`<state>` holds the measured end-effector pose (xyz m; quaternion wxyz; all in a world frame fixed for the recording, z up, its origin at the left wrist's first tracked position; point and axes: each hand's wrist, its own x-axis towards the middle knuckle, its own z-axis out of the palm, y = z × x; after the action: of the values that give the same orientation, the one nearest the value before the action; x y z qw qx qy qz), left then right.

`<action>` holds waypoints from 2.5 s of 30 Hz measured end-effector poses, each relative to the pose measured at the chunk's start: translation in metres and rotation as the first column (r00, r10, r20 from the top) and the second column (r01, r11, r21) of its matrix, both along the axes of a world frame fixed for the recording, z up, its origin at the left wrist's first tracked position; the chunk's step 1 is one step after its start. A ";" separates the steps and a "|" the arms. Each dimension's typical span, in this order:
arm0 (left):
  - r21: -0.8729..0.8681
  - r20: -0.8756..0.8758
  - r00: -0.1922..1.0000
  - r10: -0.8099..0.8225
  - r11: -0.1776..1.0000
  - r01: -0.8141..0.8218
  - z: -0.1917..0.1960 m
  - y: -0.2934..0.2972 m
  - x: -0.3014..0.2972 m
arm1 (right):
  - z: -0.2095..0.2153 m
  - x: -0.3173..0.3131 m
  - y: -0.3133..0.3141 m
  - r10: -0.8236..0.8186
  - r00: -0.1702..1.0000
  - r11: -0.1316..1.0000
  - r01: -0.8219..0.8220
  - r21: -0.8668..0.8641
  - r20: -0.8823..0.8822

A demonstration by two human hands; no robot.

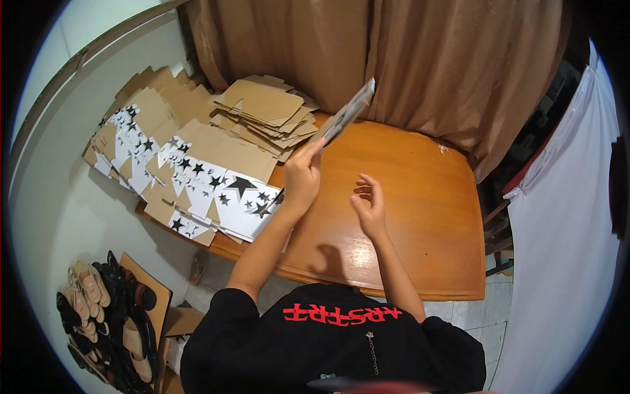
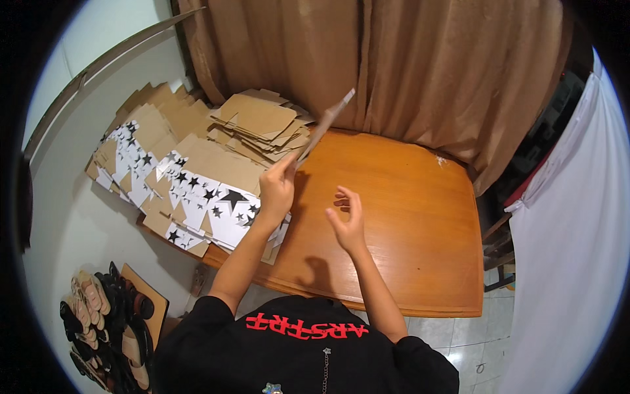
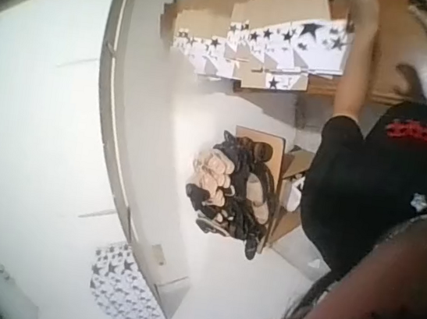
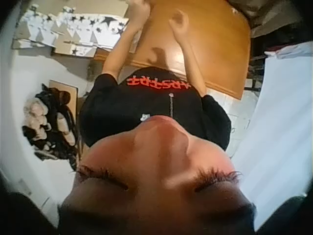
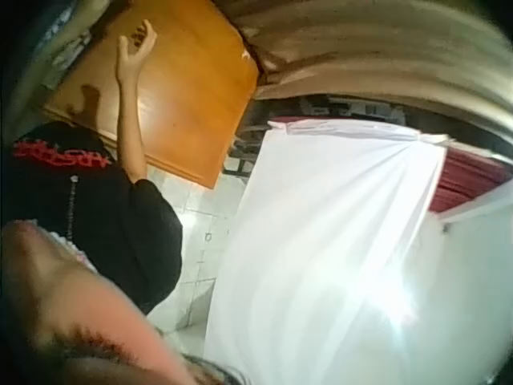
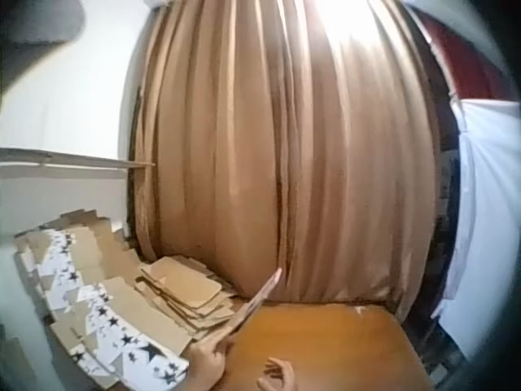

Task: Folding cardboard sheets into shoe boxes and placing them on a storage shelf.

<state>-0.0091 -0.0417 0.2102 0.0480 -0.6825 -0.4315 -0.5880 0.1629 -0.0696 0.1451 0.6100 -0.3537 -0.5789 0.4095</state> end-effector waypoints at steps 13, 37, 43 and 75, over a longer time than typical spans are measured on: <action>0.051 0.998 -0.025 -0.053 0.587 0.808 -0.052 0.025 0.063 | -0.048 0.040 -0.023 -0.299 0.667 0.944 0.309 0.111 0.683; -0.256 0.964 0.168 0.204 0.562 0.787 -0.115 0.005 -0.019 | -0.038 0.086 0.008 -0.421 0.391 0.755 0.651 0.077 0.818; -0.303 0.948 0.186 0.257 0.564 0.768 -0.136 -0.002 -0.034 | -0.026 0.065 0.006 -0.129 0.541 0.920 0.379 -0.104 0.831; -0.628 0.078 0.970 -0.229 0.745 0.226 -0.066 0.017 -0.020 | 0.057 0.035 0.044 -0.557 0.276 0.810 0.390 0.438 0.784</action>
<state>-0.0290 -0.0245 0.1445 -0.2550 -0.7074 -0.5172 -0.4087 0.1976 -0.0254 0.2018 0.3320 -0.6190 -0.7064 -0.0874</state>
